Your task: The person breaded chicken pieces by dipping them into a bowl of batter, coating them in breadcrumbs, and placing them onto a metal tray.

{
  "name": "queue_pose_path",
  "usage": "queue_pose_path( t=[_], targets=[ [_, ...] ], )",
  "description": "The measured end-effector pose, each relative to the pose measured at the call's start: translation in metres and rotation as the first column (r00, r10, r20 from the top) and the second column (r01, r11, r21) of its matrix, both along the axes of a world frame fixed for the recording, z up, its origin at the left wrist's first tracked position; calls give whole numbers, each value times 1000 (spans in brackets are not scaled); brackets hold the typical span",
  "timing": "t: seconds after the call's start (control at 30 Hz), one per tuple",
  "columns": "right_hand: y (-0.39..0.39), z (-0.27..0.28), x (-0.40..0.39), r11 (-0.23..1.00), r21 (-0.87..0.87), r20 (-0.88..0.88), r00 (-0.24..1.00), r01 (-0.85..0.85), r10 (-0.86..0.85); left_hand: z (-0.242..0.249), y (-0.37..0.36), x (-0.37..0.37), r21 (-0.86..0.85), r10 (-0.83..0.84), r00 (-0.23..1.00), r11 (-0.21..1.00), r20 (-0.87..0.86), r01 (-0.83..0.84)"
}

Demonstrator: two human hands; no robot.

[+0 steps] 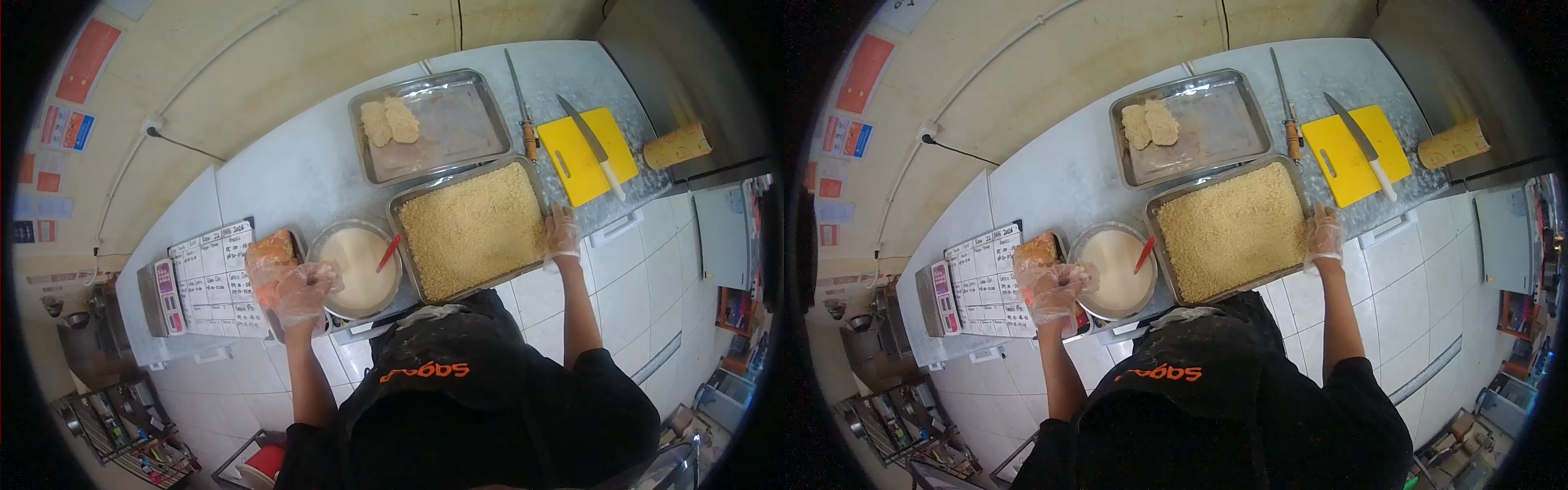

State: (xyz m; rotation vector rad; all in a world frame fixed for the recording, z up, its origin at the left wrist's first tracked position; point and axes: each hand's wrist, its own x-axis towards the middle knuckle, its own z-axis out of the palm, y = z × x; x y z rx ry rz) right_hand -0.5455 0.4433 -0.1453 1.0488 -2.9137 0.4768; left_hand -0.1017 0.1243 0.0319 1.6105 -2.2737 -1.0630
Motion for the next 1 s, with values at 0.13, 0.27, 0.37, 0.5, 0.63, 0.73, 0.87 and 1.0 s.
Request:
queue_pose_path(
  t=[0.13, 0.27, 0.37, 0.5, 0.63, 0.73, 0.87, 1.0],
  targets=[
    [-16, 56, 31, 1000, 28, 321, 947, 5, -14, 17, 15, -53, 20, -273, 961, 961, -51, 274],
    [-32, 42, 62, 978, 209, 297, 953, -6, -58, -10, 31, -115, 187, -330, 914, 908, -236, 376],
    [-63, 50, 77, 923, 384, 340, 932, -19, -123, -61, 29, -135, 177, -309, 921, 918, -238, 354],
    [-73, 4, 52, 966, 215, 548, 836, -144, 3, -43, 26, -124, 107, -330, 933, 932, -140, 346],
    [-87, 42, 52, 953, -3, 639, 732, -304, 236, -38, 8, -63, 90, -196, 967, 973, -161, 212],
    [-117, 82, 67, 858, -115, 687, 584, -501, 433, -27, -4, -13, 158, 16, 987, 987, -160, 10],
    [-157, 104, 49, 773, -42, 809, 432, -633, 398, -10, -19, 42, -1, 174, 982, 985, -76, -175],
    [-154, 60, 14, 757, 235, 413, 767, -610, 491, -12, -31, 94, -72, 366, 928, 930, 65, -362]
  ],
)
